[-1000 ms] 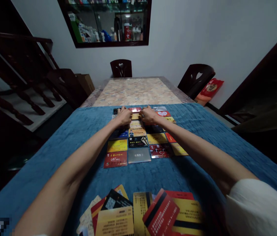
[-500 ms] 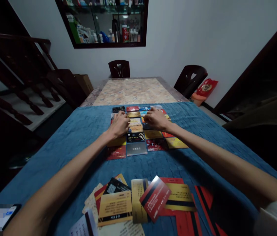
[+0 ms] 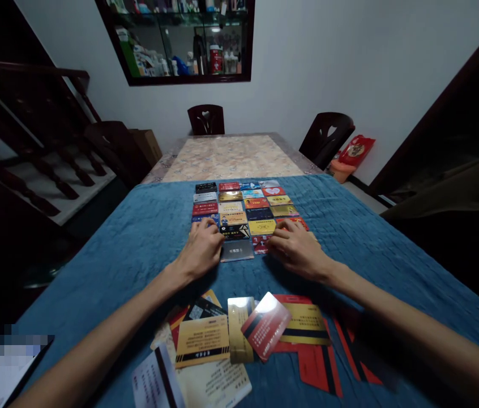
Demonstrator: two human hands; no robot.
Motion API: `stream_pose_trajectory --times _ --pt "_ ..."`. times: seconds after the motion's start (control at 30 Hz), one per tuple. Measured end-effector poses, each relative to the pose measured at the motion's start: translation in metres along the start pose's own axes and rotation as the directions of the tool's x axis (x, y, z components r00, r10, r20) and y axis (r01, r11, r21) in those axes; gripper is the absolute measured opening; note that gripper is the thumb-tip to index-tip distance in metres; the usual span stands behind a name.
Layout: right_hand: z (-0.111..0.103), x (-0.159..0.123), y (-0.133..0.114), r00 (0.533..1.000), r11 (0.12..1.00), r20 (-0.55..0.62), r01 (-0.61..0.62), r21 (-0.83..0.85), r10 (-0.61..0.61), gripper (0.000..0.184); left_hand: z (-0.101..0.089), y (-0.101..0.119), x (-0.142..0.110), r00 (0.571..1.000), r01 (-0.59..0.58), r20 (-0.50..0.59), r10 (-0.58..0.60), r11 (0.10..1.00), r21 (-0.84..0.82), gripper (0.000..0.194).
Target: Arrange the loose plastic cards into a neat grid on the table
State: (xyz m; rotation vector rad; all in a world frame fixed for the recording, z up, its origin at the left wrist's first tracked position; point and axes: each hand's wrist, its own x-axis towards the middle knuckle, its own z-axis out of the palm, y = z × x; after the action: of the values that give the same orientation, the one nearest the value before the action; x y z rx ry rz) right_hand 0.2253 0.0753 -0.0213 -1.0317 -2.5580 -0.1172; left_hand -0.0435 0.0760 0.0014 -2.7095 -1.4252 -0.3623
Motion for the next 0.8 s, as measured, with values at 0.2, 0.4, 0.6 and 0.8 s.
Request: stream_pose_trajectory --times 0.2,0.4,0.6,0.8 --pt "-0.004 -0.039 -0.032 0.999 0.983 0.010 0.046 0.180 -0.048 0.022 0.002 0.057 -0.031 0.997 -0.071 0.033 0.072 0.997 -0.041 0.020" --pt "-0.008 -0.060 -0.052 0.995 0.970 0.063 0.059 0.238 -0.076 0.031 0.005 0.102 -0.058 0.986 -0.136 0.088 0.141 0.989 -0.065 0.026" --pt "-0.012 -0.070 -0.063 0.993 0.962 0.082 0.065 0.267 -0.090 0.038 0.006 0.119 -0.075 0.983 -0.163 0.080 0.163 0.987 -0.017 0.042" --pt "-0.015 -0.074 -0.066 0.988 0.955 0.110 0.075 0.286 -0.110 0.043 0.007 0.123 -0.081 0.983 -0.150 0.113 0.148 0.989 0.008 0.051"
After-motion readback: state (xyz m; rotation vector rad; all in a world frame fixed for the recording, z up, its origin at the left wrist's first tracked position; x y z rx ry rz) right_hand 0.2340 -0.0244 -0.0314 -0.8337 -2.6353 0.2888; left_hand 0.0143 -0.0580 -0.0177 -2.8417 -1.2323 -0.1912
